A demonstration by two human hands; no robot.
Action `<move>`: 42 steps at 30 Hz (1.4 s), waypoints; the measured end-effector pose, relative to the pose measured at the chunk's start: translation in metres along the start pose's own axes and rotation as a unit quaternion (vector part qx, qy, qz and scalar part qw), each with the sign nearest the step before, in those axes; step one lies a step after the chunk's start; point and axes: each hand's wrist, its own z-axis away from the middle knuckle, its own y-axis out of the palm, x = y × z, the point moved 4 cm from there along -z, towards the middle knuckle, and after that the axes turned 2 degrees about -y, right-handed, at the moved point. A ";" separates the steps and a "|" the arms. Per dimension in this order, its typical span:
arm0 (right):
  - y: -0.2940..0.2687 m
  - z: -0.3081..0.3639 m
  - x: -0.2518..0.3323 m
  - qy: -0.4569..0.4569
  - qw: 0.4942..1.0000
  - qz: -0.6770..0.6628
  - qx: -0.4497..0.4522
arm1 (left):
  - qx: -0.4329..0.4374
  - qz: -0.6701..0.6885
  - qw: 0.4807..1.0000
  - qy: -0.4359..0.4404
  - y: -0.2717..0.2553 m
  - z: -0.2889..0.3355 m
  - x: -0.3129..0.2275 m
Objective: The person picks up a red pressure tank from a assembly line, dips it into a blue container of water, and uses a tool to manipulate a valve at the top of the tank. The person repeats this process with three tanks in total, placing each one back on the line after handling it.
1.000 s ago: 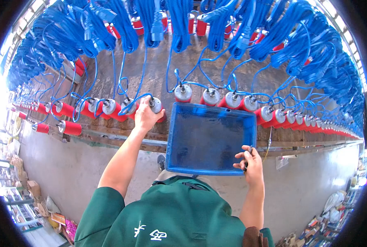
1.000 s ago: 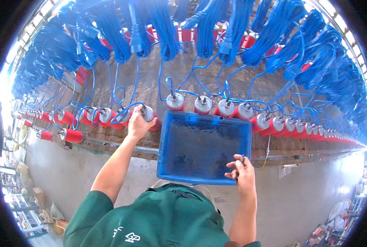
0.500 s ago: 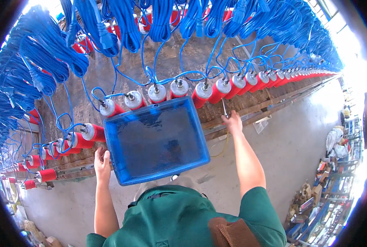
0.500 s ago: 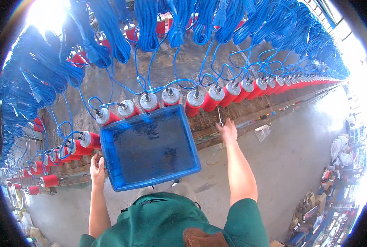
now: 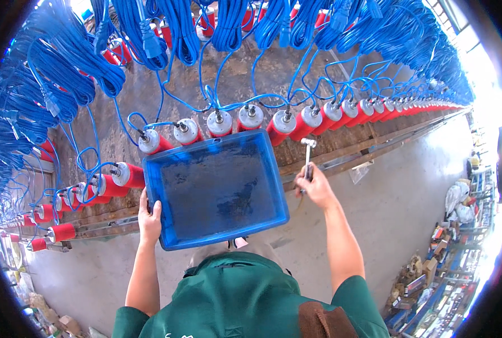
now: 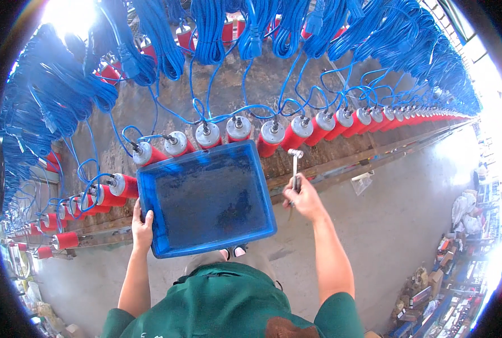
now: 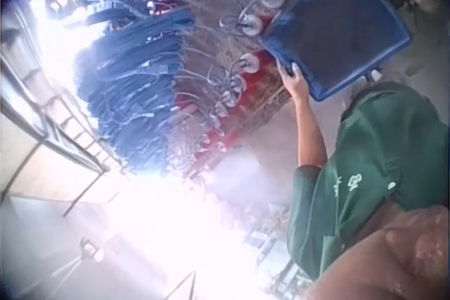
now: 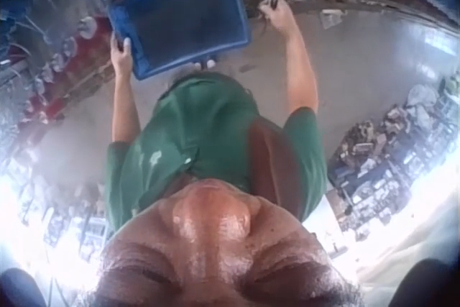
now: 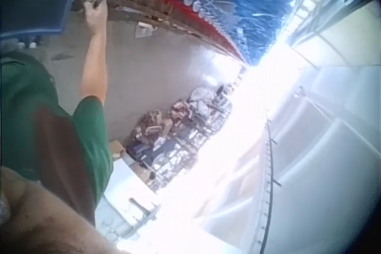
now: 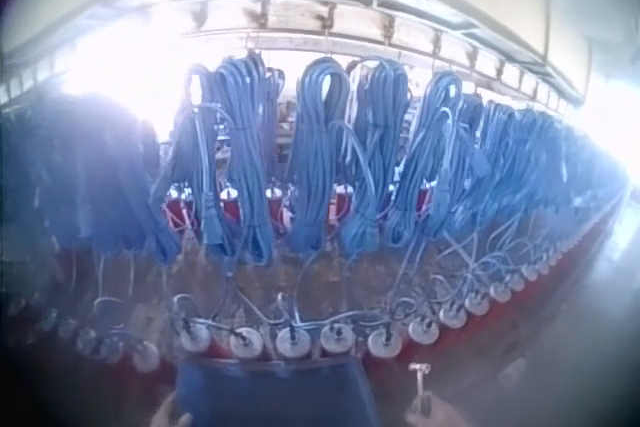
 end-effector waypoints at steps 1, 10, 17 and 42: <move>0.014 0.008 0.002 -0.007 1.000 0.009 -0.014 | -0.001 -0.001 1.000 0.000 0.003 0.000 -0.005; 0.053 0.022 -0.015 -0.019 0.967 0.226 -0.112 | 0.026 0.077 0.996 -0.020 0.002 -0.002 0.007; 0.033 0.039 -0.027 -0.005 0.978 0.201 -0.051 | 0.035 0.131 0.991 -0.009 0.022 0.005 0.003; -0.256 0.033 -0.053 -0.014 0.973 0.162 -0.164 | -0.026 0.159 0.987 0.020 0.299 0.079 -0.063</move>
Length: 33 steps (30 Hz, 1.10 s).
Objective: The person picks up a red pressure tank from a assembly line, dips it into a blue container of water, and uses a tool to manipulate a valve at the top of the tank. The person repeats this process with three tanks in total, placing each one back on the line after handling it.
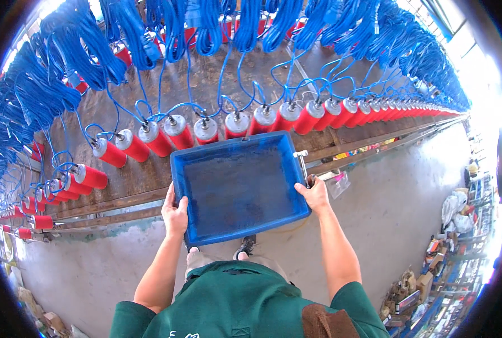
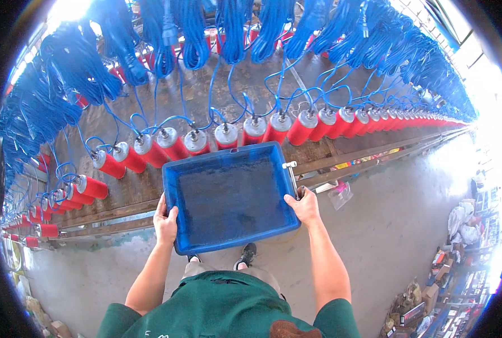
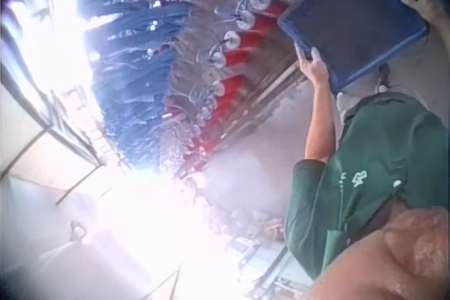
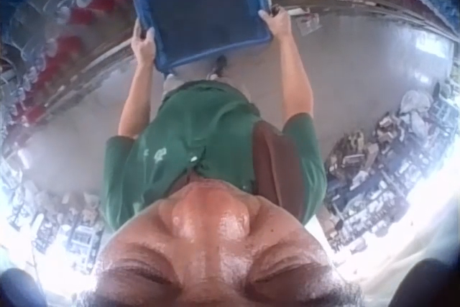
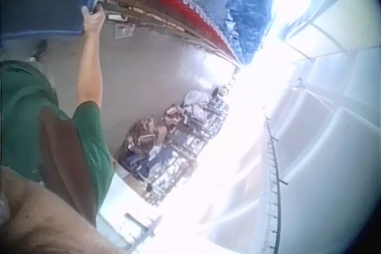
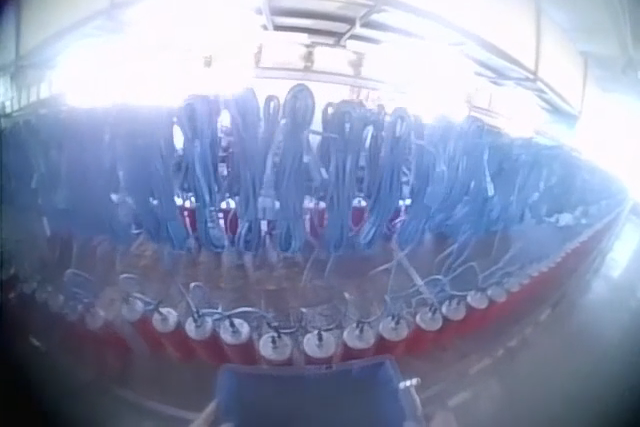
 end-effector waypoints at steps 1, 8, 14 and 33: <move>-0.012 -0.007 -0.009 -0.002 1.000 0.002 -0.010 | 0.001 -0.003 1.000 0.003 0.014 0.003 0.000; -0.081 -0.040 -0.027 0.020 0.997 0.020 -0.068 | -0.002 -0.060 0.998 0.002 0.103 0.013 -0.007; -0.116 -0.065 -0.039 0.033 0.997 0.025 -0.068 | -0.014 -0.086 0.996 0.022 0.149 0.019 -0.016; -0.138 -0.090 -0.033 0.037 0.997 -0.009 -0.074 | 0.010 -0.029 0.999 0.024 0.184 -0.003 -0.007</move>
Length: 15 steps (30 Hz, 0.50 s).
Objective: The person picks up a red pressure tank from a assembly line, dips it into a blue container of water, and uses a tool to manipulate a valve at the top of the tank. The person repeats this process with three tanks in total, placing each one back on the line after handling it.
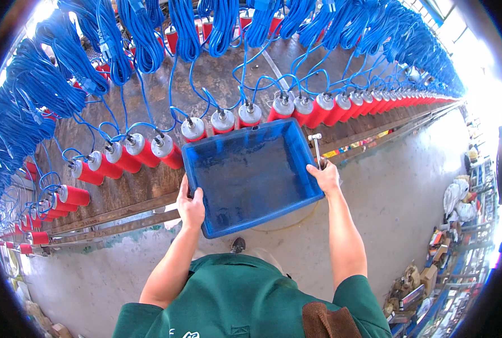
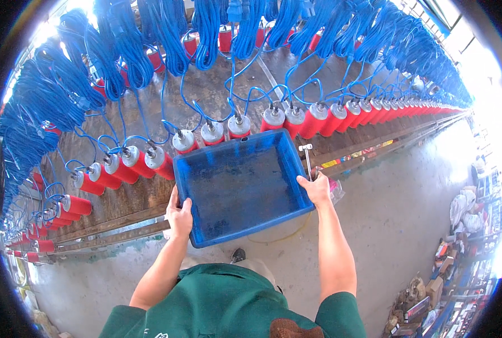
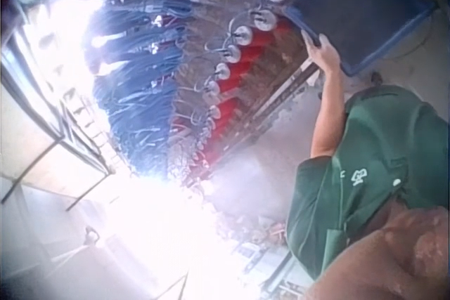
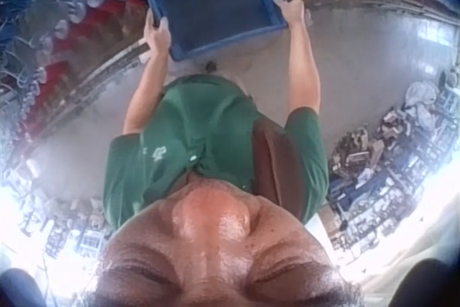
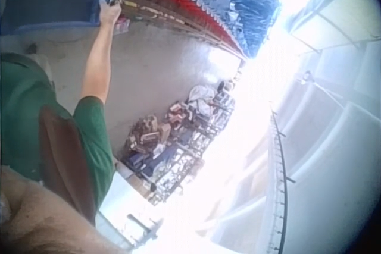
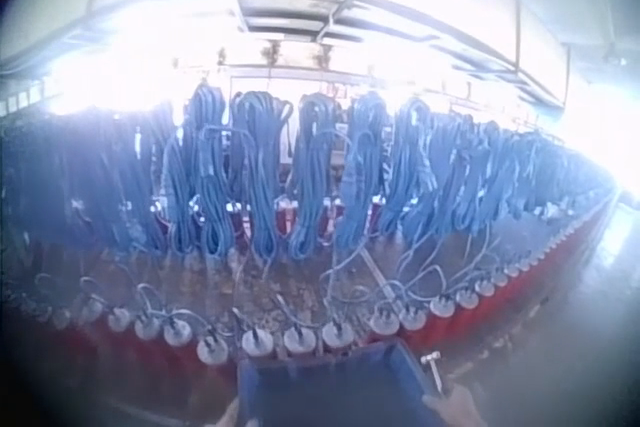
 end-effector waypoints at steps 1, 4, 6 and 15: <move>0.001 0.001 0.006 -0.004 1.000 -0.007 -0.003 | 0.000 -0.001 1.000 -0.001 -0.001 -0.001 0.002; 0.001 -0.004 -0.002 -0.004 1.000 0.011 0.002 | -0.003 -0.003 1.000 0.015 0.000 -0.004 0.004; -0.001 -0.007 -0.006 -0.004 1.000 0.004 -0.003 | -0.006 -0.009 1.000 0.010 0.002 -0.006 0.007; -0.002 -0.009 0.011 0.000 1.000 0.002 0.014 | 0.010 -0.007 0.999 0.030 0.007 -0.019 0.001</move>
